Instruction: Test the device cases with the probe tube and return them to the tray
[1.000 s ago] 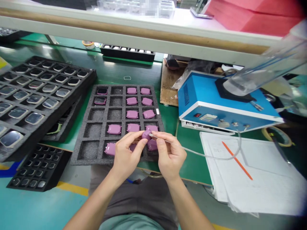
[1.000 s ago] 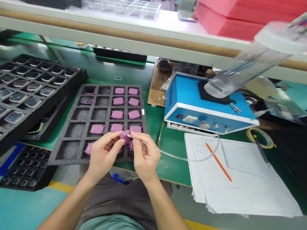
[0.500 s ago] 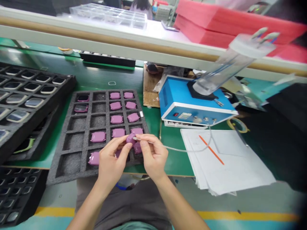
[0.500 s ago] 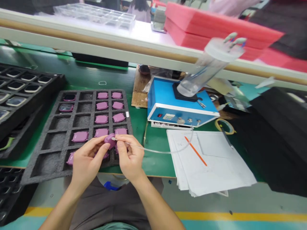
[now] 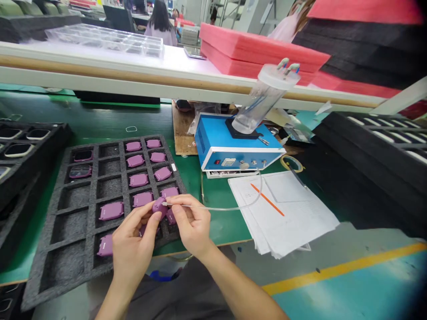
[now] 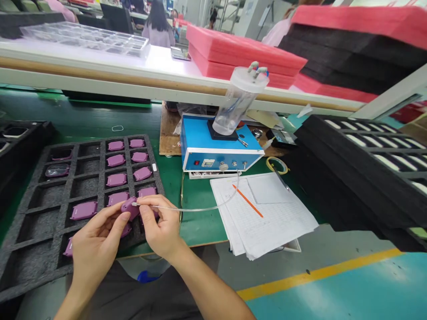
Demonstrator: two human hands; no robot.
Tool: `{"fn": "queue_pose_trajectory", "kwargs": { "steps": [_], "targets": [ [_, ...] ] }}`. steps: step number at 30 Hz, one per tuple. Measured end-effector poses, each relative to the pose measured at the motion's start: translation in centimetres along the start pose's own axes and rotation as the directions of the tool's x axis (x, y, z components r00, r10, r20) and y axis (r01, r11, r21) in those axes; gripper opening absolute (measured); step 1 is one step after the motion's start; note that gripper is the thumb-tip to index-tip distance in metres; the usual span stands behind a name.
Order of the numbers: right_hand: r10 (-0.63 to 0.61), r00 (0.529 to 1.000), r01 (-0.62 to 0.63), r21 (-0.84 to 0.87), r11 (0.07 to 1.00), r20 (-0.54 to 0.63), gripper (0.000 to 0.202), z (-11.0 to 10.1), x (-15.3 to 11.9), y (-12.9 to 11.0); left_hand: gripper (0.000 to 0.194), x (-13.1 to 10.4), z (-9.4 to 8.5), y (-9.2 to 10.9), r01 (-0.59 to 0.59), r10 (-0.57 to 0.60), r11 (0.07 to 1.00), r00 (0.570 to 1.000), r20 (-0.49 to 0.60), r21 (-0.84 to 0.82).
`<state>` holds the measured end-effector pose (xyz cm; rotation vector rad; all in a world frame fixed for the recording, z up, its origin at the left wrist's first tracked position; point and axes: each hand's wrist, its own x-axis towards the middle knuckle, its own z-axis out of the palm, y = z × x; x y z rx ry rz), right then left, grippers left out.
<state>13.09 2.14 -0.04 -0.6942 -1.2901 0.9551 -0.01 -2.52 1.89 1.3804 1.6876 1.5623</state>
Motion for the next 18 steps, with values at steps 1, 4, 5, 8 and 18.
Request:
{"fn": "queue_pose_trajectory", "kwargs": {
  "steps": [1, 4, 5, 8, 18],
  "targets": [
    [-0.001, 1.0, 0.001, 0.002, 1.0, -0.001, 0.016, 0.02, 0.02, 0.0, 0.023, -0.01, 0.01, 0.06, 0.001, -0.001, 1.0, 1.0, -0.001, -0.001],
    [0.006, 1.0, -0.006, 0.002, 1.0, -0.002, 0.015, 0.05, 0.05, 0.03, 0.023, 0.0, 0.08, 0.15, 0.004, -0.004, 1.0, 1.0, 0.0, -0.011],
    [0.01, 1.0, -0.01, 0.0, 1.0, -0.002, 0.015, 0.05, 0.05, 0.04, 0.023, 0.01, 0.11, 0.14, 0.005, -0.005, 1.0, 1.0, -0.001, -0.013],
    [0.014, 1.0, -0.014, -0.013, 1.0, -0.002, 0.015, 0.03, 0.04, 0.08, 0.024, 0.07, 0.16, 0.04, 0.004, -0.004, 1.0, 1.0, -0.007, -0.011],
    [0.013, 1.0, -0.013, -0.026, 1.0, -0.001, 0.015, 0.04, 0.06, 0.1, 0.027, 0.02, 0.08, 0.2, 0.014, -0.014, 1.0, 1.0, -0.005, 0.005]
  ]
}}
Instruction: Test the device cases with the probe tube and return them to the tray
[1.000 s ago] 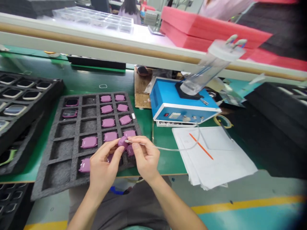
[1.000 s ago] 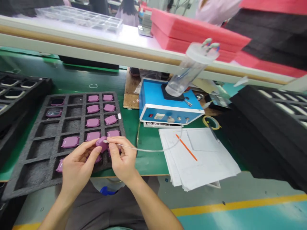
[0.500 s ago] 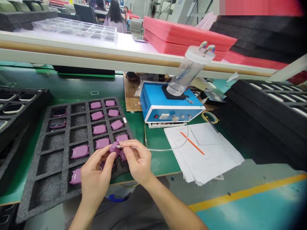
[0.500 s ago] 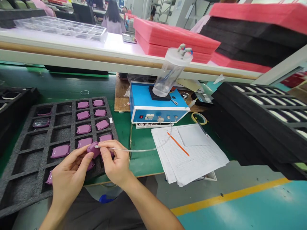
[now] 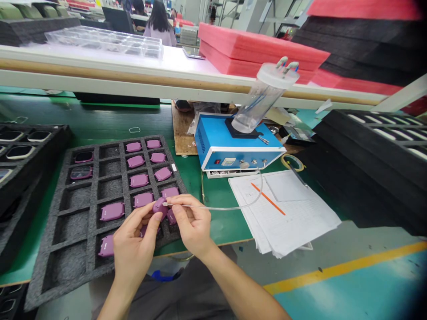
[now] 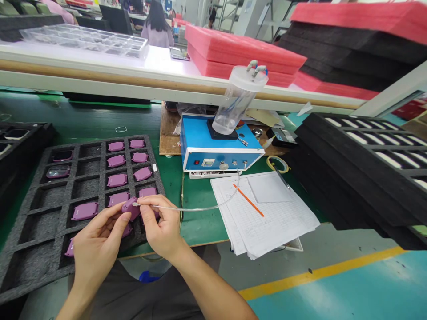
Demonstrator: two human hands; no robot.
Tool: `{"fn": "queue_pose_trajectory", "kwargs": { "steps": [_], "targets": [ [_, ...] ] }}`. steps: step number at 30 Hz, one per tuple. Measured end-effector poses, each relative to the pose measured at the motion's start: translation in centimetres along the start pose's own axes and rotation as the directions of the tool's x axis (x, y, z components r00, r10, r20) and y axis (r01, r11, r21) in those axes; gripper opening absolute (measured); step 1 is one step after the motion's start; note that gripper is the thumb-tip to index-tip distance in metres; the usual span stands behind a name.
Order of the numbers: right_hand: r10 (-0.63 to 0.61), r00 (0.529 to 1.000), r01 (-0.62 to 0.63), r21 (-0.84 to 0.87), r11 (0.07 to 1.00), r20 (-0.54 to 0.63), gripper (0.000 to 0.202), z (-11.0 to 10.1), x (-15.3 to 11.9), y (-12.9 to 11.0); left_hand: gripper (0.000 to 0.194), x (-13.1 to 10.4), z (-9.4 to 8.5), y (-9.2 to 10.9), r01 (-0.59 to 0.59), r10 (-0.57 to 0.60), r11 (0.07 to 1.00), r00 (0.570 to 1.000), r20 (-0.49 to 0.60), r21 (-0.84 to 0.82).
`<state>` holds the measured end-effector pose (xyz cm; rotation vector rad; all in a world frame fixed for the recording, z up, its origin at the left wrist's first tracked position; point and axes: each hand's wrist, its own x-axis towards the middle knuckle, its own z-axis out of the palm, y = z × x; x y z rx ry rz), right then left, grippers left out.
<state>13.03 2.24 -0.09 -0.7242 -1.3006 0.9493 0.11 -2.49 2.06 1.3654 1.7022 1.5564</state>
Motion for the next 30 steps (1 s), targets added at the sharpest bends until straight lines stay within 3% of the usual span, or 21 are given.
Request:
{"fn": "queue_pose_trajectory", "kwargs": {
  "steps": [30],
  "targets": [
    [0.004, 1.0, -0.004, -0.036, 0.999, -0.01, 0.014, -0.18, -0.23, -0.53, 0.023, -0.33, -0.01, 0.27, 0.021, -0.02, 0.999, 0.999, 0.04, -0.032]
  ]
}}
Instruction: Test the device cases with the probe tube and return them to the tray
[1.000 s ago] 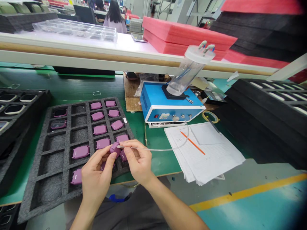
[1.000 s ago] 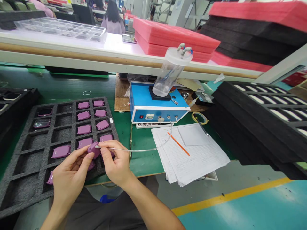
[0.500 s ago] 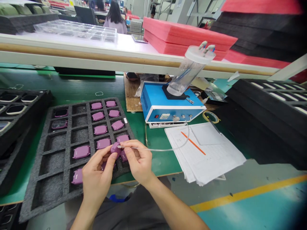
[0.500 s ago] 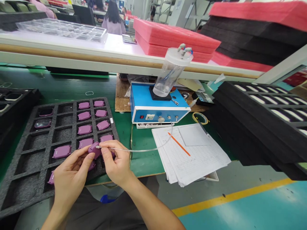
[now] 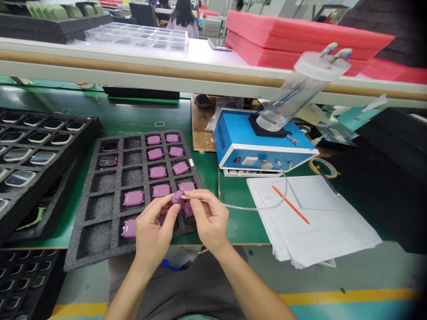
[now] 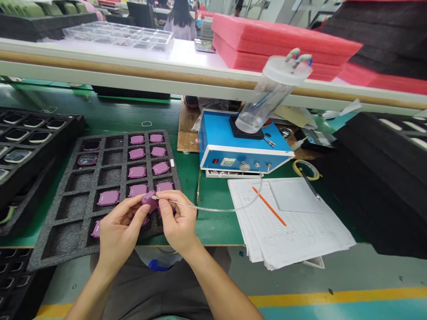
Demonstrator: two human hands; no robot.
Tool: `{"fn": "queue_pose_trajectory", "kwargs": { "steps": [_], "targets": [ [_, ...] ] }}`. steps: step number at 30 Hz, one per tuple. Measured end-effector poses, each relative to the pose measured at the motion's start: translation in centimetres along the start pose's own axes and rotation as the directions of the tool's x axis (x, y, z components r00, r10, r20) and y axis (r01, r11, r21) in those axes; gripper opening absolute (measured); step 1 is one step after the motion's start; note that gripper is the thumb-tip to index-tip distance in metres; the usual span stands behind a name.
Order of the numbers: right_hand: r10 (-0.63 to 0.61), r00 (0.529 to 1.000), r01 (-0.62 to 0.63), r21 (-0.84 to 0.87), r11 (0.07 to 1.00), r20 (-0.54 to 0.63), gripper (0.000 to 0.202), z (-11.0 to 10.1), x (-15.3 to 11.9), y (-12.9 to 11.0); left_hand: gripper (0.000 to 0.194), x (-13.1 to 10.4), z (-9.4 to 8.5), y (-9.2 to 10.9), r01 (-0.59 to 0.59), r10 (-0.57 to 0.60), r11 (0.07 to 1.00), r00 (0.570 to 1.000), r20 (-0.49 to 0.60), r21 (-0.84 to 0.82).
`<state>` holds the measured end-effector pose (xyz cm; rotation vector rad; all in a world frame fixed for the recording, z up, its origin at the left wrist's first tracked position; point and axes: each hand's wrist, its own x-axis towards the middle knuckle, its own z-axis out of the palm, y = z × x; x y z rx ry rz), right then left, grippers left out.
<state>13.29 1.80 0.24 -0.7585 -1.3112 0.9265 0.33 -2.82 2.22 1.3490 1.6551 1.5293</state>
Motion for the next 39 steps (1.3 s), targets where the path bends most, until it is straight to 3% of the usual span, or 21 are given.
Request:
{"fn": "queue_pose_trajectory", "kwargs": {
  "steps": [39],
  "targets": [
    [-0.027, 1.0, 0.027, -0.011, 1.0, -0.005, 0.014, 0.18, 0.3, -0.01, 0.022, 0.15, -0.12, -0.33, -0.039, 0.039, 0.999, 0.999, -0.013, 0.017]
  ]
}}
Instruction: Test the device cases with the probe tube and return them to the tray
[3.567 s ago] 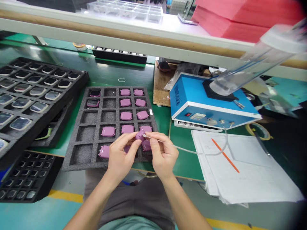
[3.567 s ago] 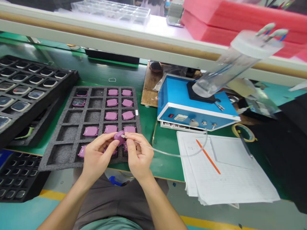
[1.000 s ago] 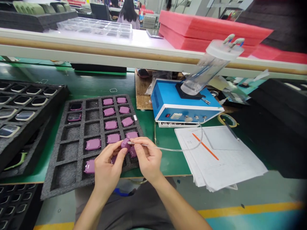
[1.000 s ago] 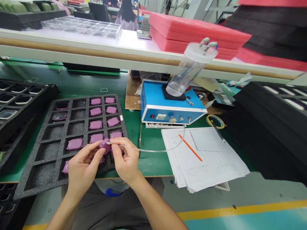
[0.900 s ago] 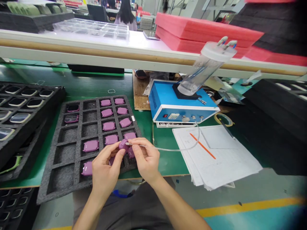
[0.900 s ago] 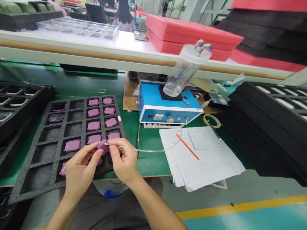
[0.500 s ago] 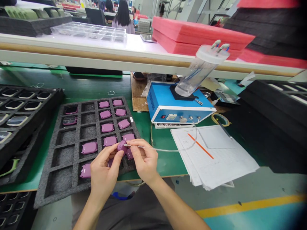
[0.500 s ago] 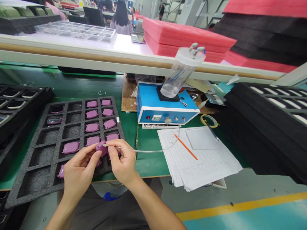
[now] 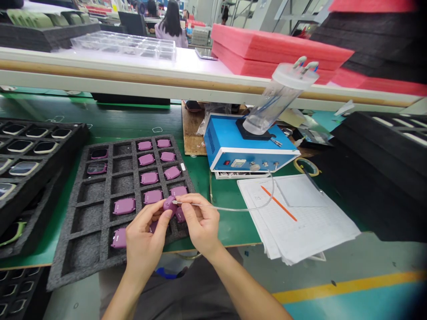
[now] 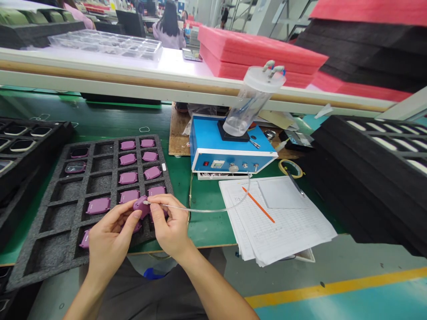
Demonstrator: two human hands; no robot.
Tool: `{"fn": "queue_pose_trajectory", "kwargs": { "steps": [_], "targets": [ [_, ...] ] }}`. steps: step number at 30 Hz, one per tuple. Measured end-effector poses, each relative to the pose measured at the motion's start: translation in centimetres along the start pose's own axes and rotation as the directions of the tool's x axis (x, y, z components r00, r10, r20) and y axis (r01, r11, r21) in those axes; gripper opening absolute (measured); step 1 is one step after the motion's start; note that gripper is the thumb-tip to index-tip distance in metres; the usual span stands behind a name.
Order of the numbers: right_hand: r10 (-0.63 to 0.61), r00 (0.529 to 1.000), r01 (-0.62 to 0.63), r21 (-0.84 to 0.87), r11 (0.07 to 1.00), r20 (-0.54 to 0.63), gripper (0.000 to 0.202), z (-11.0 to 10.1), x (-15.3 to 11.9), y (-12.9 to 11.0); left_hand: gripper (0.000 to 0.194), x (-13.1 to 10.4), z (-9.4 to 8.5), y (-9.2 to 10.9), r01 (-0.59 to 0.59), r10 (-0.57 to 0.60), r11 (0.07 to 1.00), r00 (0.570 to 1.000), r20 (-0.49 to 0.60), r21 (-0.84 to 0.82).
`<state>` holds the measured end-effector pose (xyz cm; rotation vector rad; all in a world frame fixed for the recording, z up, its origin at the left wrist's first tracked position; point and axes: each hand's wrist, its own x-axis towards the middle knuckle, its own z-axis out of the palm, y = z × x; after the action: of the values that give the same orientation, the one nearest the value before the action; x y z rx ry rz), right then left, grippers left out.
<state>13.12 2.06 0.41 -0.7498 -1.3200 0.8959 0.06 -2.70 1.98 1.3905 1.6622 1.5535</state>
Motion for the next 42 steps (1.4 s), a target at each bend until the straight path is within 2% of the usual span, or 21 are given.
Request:
{"fn": "queue_pose_trajectory", "kwargs": {
  "steps": [42],
  "targets": [
    [0.019, 1.0, -0.019, 0.0, 1.0, 0.008, 0.014, 0.04, -0.12, 0.19, 0.021, -0.02, -0.01, -0.24, -0.018, 0.018, 1.0, 1.0, 0.004, 0.013]
  ]
}}
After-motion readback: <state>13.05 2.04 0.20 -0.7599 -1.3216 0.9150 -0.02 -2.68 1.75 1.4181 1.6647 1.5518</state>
